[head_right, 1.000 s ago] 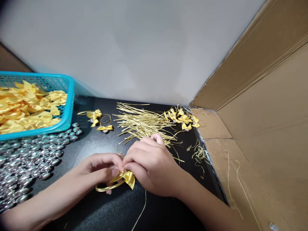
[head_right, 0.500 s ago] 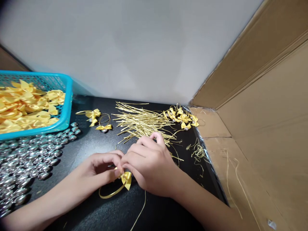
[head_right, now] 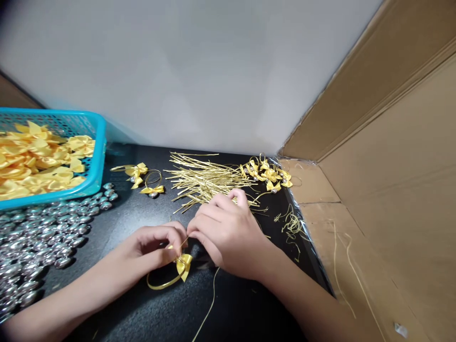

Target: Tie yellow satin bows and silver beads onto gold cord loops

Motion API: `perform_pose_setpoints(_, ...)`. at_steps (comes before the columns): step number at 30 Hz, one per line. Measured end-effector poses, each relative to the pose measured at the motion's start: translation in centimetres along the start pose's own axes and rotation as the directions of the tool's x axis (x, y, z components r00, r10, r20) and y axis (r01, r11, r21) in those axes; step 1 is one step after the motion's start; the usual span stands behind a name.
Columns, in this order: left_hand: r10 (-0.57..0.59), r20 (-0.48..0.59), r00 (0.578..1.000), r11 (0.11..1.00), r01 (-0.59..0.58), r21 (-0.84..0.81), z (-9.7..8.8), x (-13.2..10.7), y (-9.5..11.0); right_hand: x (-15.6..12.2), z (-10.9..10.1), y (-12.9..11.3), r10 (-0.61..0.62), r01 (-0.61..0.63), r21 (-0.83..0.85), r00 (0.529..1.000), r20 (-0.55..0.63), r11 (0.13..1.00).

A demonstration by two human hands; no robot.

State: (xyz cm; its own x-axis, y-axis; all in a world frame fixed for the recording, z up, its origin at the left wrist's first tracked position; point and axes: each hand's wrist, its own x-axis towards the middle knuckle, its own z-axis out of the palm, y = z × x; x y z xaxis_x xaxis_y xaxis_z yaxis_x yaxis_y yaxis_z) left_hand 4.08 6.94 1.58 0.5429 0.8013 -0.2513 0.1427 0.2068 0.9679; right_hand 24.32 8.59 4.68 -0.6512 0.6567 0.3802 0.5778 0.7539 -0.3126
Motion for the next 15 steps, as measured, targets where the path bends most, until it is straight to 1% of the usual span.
perform_pose_setpoints(3,0.001,-0.013,1.000,1.000,-0.001,0.019,-0.1,0.1,-0.1,0.1,-0.9,0.5,0.028,-0.029,-0.012,0.997,-0.072,1.000)
perform_pose_setpoints(5,0.000,-0.026,1.000,1.000,0.001,0.031,-0.1,0.1,-0.2,0.0,-1.5,0.9,0.081,-0.082,-0.004,0.990,-0.113,0.997)
perform_pose_setpoints(7,0.000,-0.033,0.999,0.999,0.001,0.047,-0.2,0.2,-0.2,0.0,-1.9,1.1,0.134,-0.132,0.020,0.984,-0.121,0.991)
perform_pose_setpoints(9,0.000,-0.031,1.000,0.998,0.002,0.060,-0.2,0.1,-0.2,-0.1,-2.0,1.1,0.165,-0.161,0.057,0.982,-0.095,0.985)
perform_pose_setpoints(11,-0.007,-0.027,1.000,0.998,0.009,0.066,-0.2,0.0,-0.2,-0.1,-1.7,0.7,0.166,-0.161,0.111,0.986,-0.034,0.981)
perform_pose_setpoints(13,-0.014,-0.026,1.000,0.997,0.016,0.075,-0.2,-0.1,-0.2,0.0,-1.1,0.2,0.136,-0.142,0.166,0.990,0.045,0.976)
perform_pose_setpoints(15,-0.023,-0.022,1.000,0.996,0.025,0.087,-0.1,-0.2,-0.3,0.0,-0.4,-0.4,0.078,-0.097,0.199,0.992,0.103,0.975)
